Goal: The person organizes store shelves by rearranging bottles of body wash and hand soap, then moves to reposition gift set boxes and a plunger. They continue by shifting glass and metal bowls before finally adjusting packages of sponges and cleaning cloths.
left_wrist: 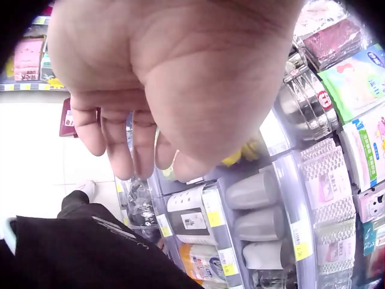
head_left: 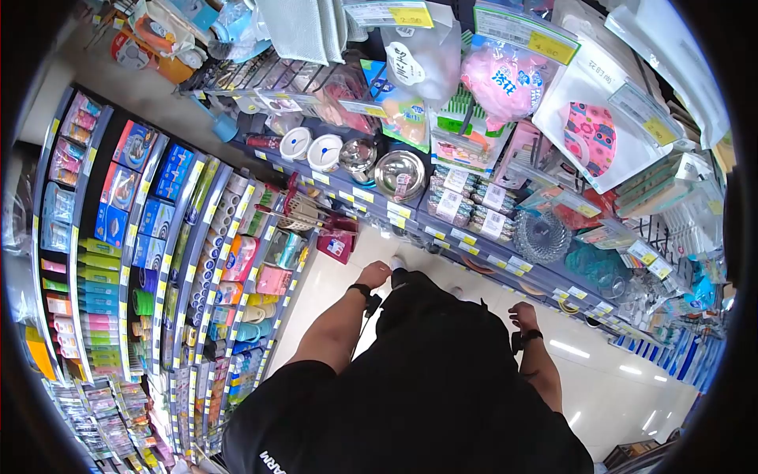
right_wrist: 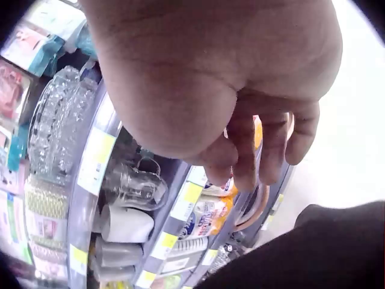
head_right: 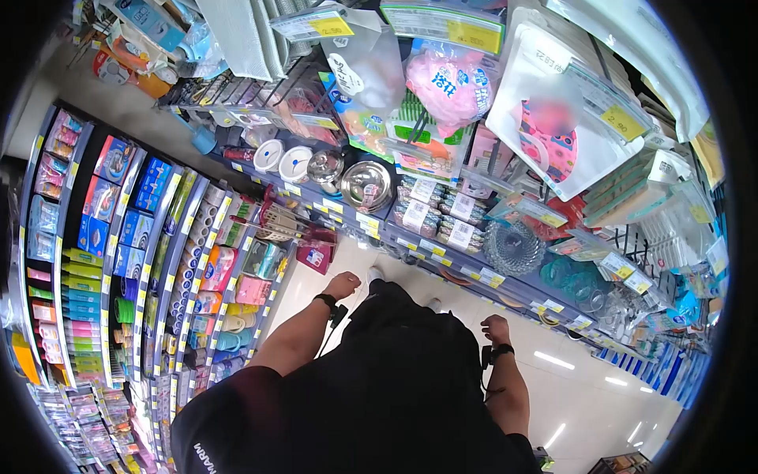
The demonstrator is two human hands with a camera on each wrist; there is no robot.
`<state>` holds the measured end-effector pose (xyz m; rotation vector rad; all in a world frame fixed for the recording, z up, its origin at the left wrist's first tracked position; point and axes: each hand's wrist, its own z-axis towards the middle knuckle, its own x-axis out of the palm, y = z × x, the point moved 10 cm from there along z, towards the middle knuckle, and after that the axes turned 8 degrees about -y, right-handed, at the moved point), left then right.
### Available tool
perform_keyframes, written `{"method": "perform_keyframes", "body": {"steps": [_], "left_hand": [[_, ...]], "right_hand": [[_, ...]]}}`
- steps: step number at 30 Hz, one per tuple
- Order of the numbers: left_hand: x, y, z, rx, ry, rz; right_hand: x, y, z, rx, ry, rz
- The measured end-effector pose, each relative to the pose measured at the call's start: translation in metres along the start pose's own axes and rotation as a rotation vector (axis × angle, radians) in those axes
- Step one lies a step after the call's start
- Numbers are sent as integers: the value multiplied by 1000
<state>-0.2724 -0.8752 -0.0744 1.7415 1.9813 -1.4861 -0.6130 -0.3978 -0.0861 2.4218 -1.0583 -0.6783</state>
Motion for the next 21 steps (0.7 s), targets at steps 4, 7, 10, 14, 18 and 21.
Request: {"method": "perform_keyframes", "body": {"steps": [4, 7, 10, 14, 18, 21], "left_hand": [[-11, -11, -1, -14, -33, -62], [-29, -21, -6, 17, -70, -62], [-52, -16, -12, -33, -98, -90], [-84, 10, -17, -113, -128, -133], [-109, 57, -3, 14, -104, -18], [-159, 75, -6, 5, -51, 75]], "right_hand": [[0, -14, 7, 40, 42, -101], [25, -12, 2, 129, 108, -171], [75, 7, -6, 175, 290, -359], [131, 49, -15, 149, 389, -703], [180, 81, -12, 167, 503, -827], [230, 100, -20, 209, 549, -858]]}}
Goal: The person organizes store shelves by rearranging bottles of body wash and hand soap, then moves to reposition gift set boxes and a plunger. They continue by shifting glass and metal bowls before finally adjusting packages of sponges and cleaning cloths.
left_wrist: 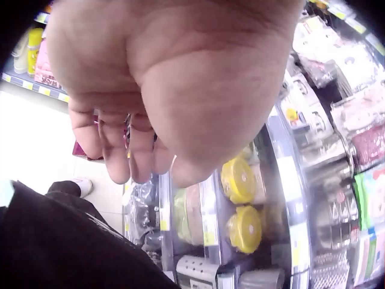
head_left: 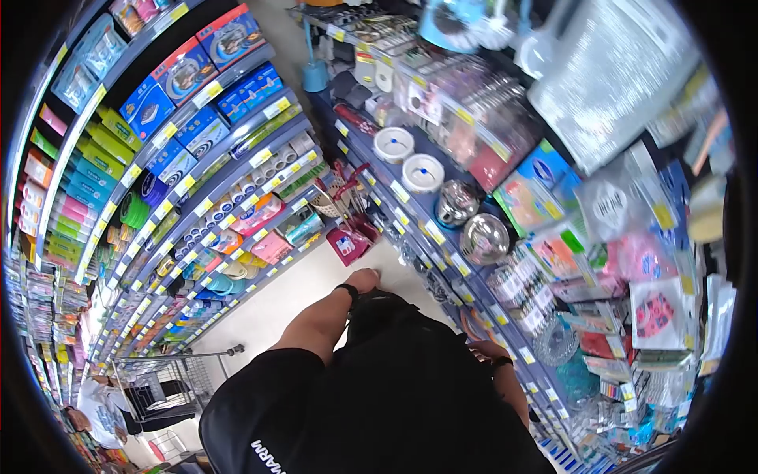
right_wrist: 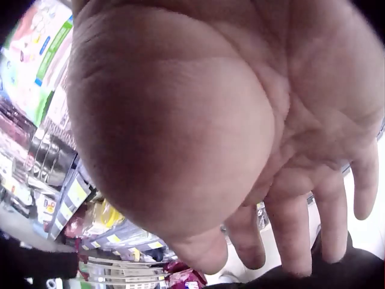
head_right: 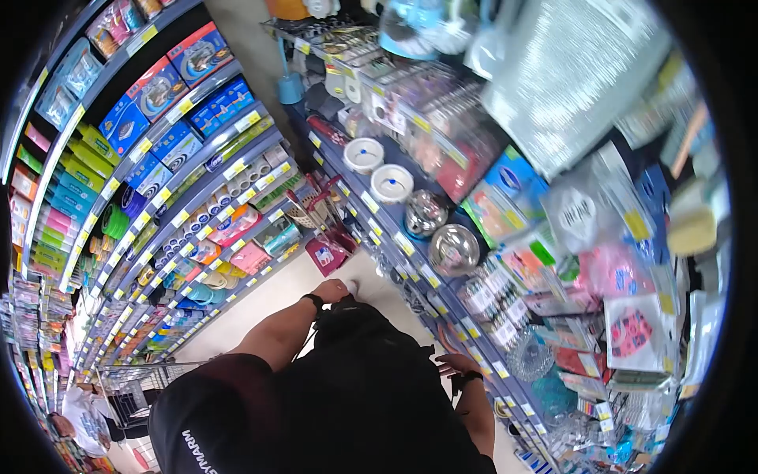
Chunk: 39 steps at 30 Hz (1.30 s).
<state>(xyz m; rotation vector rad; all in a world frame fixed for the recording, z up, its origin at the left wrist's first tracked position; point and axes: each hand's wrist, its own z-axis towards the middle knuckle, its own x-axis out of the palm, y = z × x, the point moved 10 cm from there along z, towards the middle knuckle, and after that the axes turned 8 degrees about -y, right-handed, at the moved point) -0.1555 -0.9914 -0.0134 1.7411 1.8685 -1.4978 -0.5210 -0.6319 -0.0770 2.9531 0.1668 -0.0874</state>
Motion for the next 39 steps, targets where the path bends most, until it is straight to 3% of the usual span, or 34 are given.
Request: {"method": "perform_keyframes", "body": {"steps": [2, 3, 4, 5, 6, 8, 10, 12, 14, 16, 18, 20, 21, 22, 23, 25, 27, 28, 32, 34, 35, 36, 38, 39], "left_hand": [[-33, 43, 17, 40, -118, -60], [-44, 78, 31, -48, -126, -137], [-53, 112, 43, -134, -126, -213], [-73, 134, 49, -174, -181, -266], [-91, 158, 53, -215, -234, -319], [-109, 215, 63, -264, -336, -405], [-127, 247, 63, -159, -371, -230], [-91, 290, 87, 129, -138, 394], [-93, 288, 77, 245, 24, 635], [-88, 310, 91, 298, -42, 533], [-102, 293, 98, 464, -173, 423], [-116, 274, 113, 424, -187, 315], [-120, 271, 122, 359, -202, 209], [-117, 260, 129, 369, -201, 207], [-114, 269, 146, 193, -182, -23], [-114, 273, 156, -168, -156, -373], [-134, 233, 144, -197, -69, -422], [-140, 221, 136, -211, -36, -446], [-153, 221, 117, -239, -13, -412], [-154, 248, 109, -211, -80, -321], [-147, 266, 110, -173, -63, -254], [-136, 294, 115, -96, -167, -233], [-126, 334, 108, -111, -196, -287], [-126, 328, 106, 219, -250, 51]], "right_hand": [[15, 44, 1, -56, -16, -52], [28, 78, -10, -113, -29, -91], [44, 133, -56, -106, -106, -332], [58, 160, -49, -201, -100, -298], [69, 183, -31, -296, -95, -265], [76, 193, 75, -410, -1, -524], [94, 302, -7, -585, -128, -682], [95, 376, -35, -788, -197, -358], [91, 453, -108, -1039, -453, -204], [81, 511, -177, -1097, -606, 59], [72, 554, -233, -1173, -723, 150], [62, 593, -291, -1372, -1015, 33], [58, 608, -303, -1370, -1029, 31], [57, 620, -324, -1410, -1180, -60], [57, 634, -342, -1449, -1329, -155], [58, 657, -356, -1458, -1417, -196], [59, 677, -368, -1429, -1619, -324], [56, 686, -368, -1428, -1616, -324], [44, 705, -382, -1565, -1669, -207], [36, 711, -389, -1471, -1793, -288], [30, 712, -388, -1495, -1813, -268], [25, 714, -388, -1501, -1818, -265], [21, 721, -389, -1567, -1792, -288], [18, 724, -384, -1608, -1823, -302]]}}
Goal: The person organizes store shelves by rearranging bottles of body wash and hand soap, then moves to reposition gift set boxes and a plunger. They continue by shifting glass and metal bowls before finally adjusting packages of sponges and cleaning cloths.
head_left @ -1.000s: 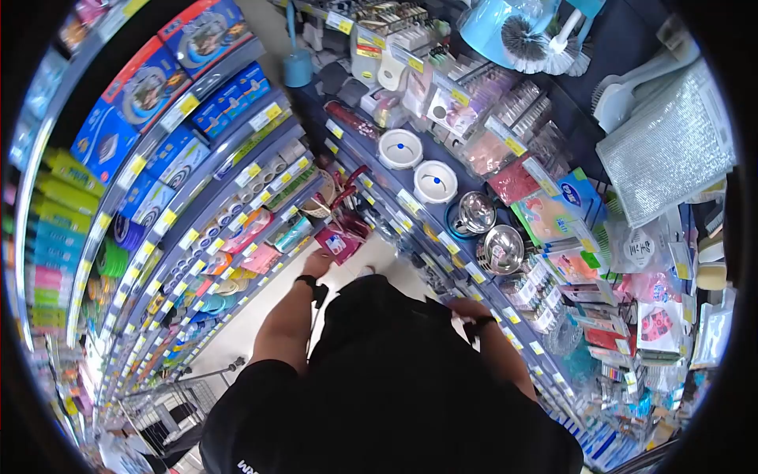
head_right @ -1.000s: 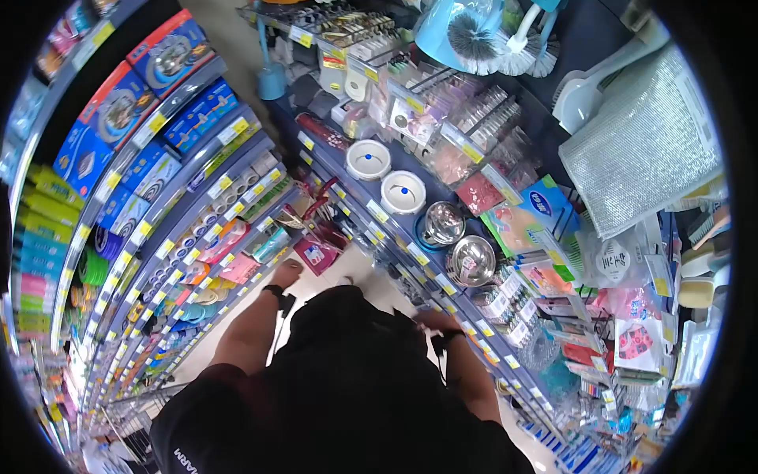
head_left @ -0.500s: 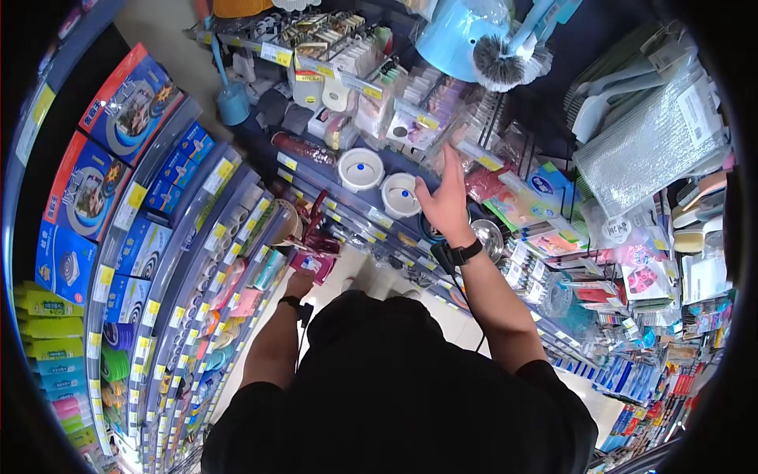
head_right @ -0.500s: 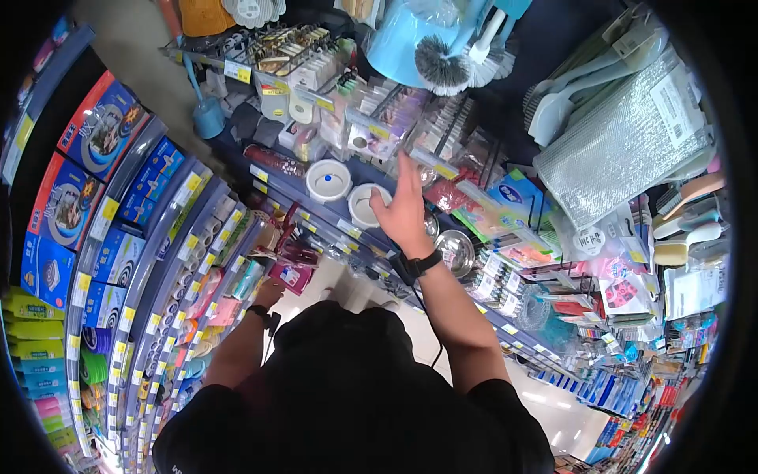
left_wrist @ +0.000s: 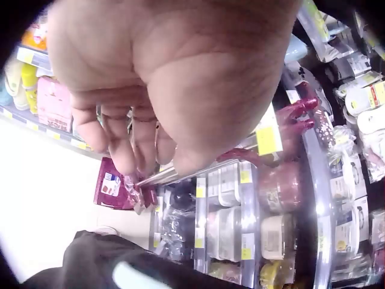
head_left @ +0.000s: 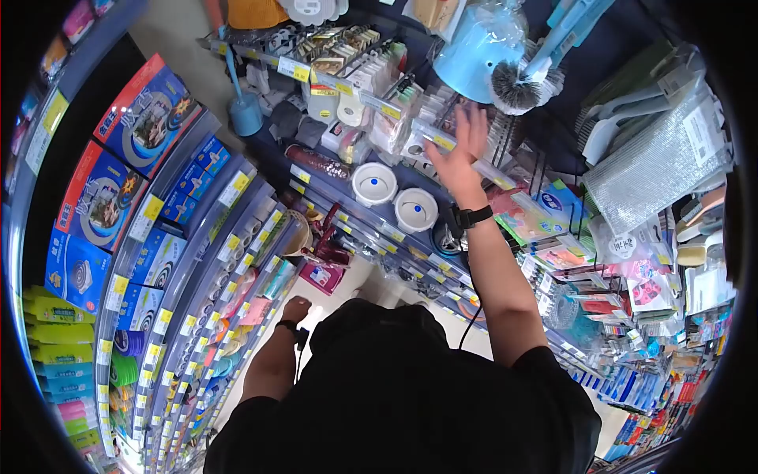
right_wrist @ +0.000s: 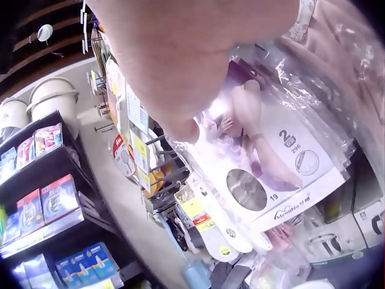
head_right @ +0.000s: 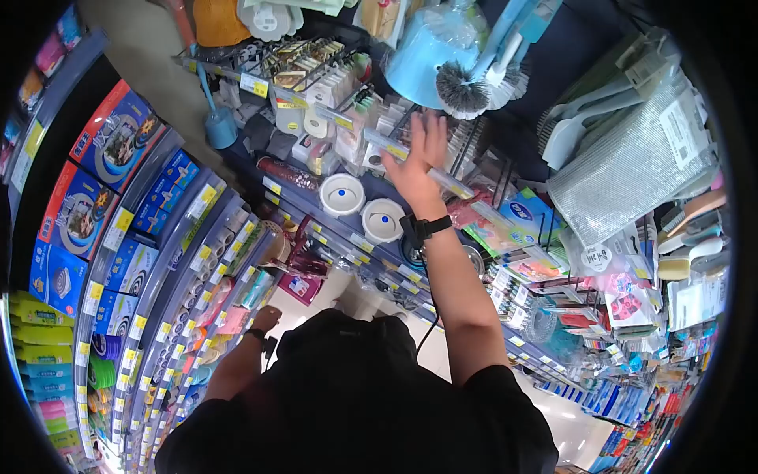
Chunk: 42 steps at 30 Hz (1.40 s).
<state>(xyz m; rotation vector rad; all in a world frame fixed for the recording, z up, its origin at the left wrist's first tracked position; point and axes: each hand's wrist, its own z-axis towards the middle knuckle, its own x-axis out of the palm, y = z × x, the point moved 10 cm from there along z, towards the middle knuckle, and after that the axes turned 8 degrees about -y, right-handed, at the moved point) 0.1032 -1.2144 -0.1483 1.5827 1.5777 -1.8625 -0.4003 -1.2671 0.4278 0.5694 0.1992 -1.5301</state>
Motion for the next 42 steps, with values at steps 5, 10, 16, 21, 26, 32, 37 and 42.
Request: {"method": "perform_keyframes", "body": {"steps": [5, 10, 16, 21, 26, 32, 37, 42], "left_hand": [[-2, 28, -27, -587, 138, -359], [12, 3, 5, -76, 179, -68], [3, -19, 35, -221, 24, -397], [-11, -35, 37, -449, 102, -318], [14, -25, 40, 50, 54, -139], [-10, -25, 24, -396, 131, -304], [-11, -19, 25, -341, 88, -252], [-16, -22, 27, -248, 49, -240]], "right_hand": [[7, -5, -4, 53, 37, 48], [-4, 5, 0, 85, 70, 27], [-10, 10, -3, 67, 78, 39], [-15, 18, -4, 50, 94, 38], [-11, 14, -14, 73, 182, 33], [-39, 17, -13, 13, 40, -110], [-36, 17, -18, -31, 161, -123], [-40, 13, -50, 1, 208, -101]]}}
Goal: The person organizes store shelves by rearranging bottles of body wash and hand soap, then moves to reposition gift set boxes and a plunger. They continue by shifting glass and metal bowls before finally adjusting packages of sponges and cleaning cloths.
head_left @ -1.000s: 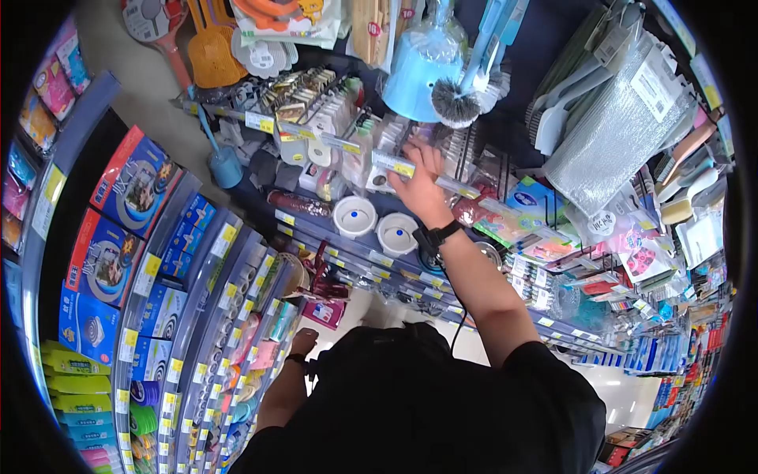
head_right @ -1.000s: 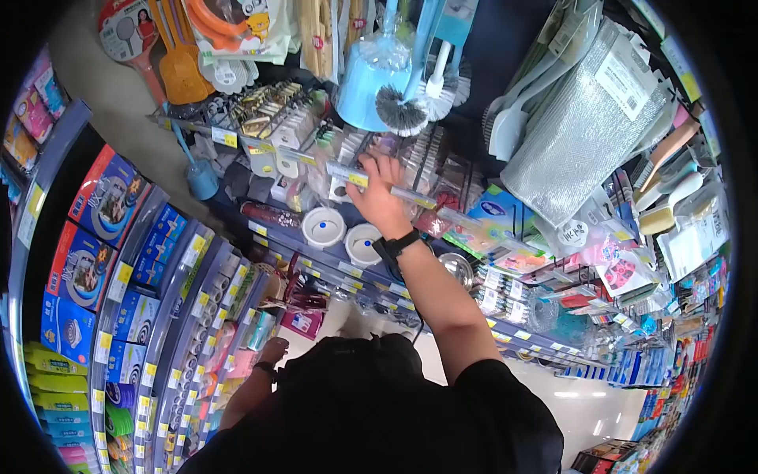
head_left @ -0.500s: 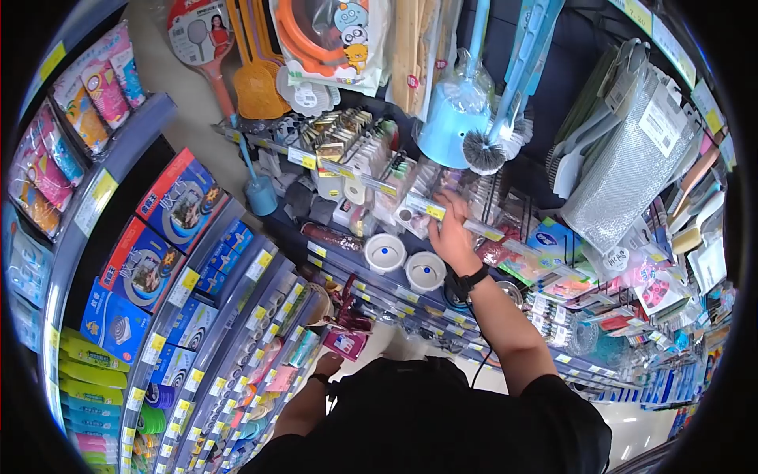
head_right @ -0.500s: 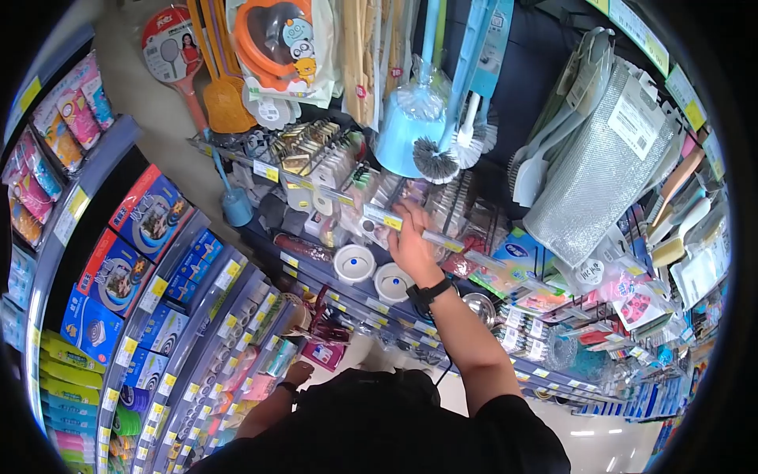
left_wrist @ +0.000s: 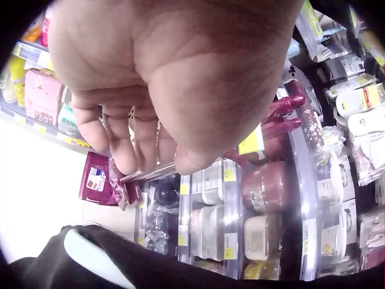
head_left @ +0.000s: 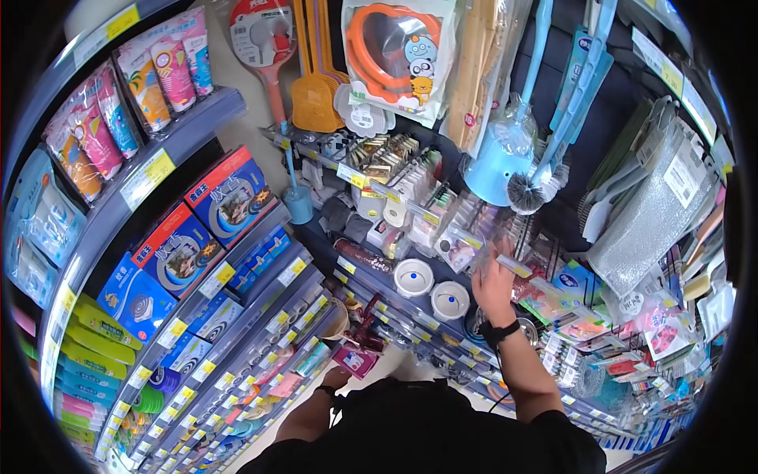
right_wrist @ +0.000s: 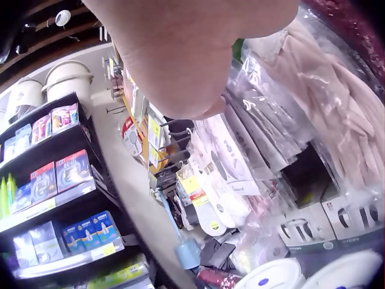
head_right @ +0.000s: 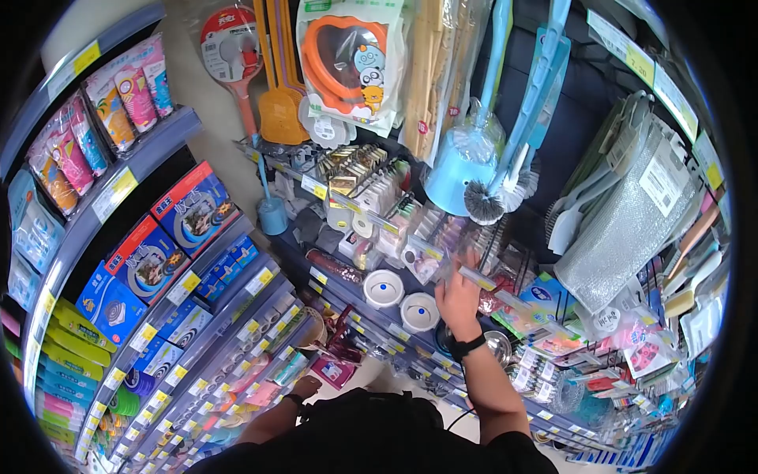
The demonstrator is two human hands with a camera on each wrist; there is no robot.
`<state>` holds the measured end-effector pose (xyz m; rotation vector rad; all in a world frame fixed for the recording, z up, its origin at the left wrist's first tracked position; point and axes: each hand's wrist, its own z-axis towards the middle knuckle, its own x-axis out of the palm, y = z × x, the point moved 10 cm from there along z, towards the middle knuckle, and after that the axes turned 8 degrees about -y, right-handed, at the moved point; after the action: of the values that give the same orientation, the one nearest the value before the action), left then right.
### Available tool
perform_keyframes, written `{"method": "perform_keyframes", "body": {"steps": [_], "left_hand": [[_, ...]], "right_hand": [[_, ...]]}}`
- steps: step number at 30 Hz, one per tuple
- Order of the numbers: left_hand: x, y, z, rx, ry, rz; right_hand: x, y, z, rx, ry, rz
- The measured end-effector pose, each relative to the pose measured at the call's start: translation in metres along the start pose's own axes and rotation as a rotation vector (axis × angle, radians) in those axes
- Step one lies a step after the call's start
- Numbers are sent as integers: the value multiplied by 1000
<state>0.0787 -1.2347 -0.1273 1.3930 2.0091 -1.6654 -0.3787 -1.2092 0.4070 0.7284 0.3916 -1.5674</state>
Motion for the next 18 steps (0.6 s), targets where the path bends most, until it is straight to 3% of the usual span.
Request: {"method": "perform_keyframes", "body": {"steps": [2, 3, 5, 7, 9, 10, 11, 13, 17, 18], "left_hand": [[-9, -24, -11, 77, 46, 71], [0, -11, -7, 81, 45, 66], [18, -15, -6, 441, -11, 409], [9, -33, -12, 430, 66, 467], [5, -7, -3, 0, 115, 114], [19, -24, 2, 464, 100, 523], [13, -35, 0, 472, 103, 525], [-9, -38, 3, 82, 150, 251], [-15, -62, 10, 151, 192, 273], [-1, -60, 19, 354, 160, 417]], "right_hand": [[-1, -16, -20, 165, 17, -30], [-2, -18, -29, 160, 16, -33], [0, -41, -45, 351, 46, 6], [-14, -35, -37, 271, -49, -51], [-30, -38, -32, 258, -187, -113], [-32, -41, -27, 262, -190, -119], [-37, -44, -21, 276, -228, -121], [-46, -48, -7, 292, -270, -127], [-53, -56, 19, 291, -278, -253], [-53, -59, 23, 282, -269, -323]]}}
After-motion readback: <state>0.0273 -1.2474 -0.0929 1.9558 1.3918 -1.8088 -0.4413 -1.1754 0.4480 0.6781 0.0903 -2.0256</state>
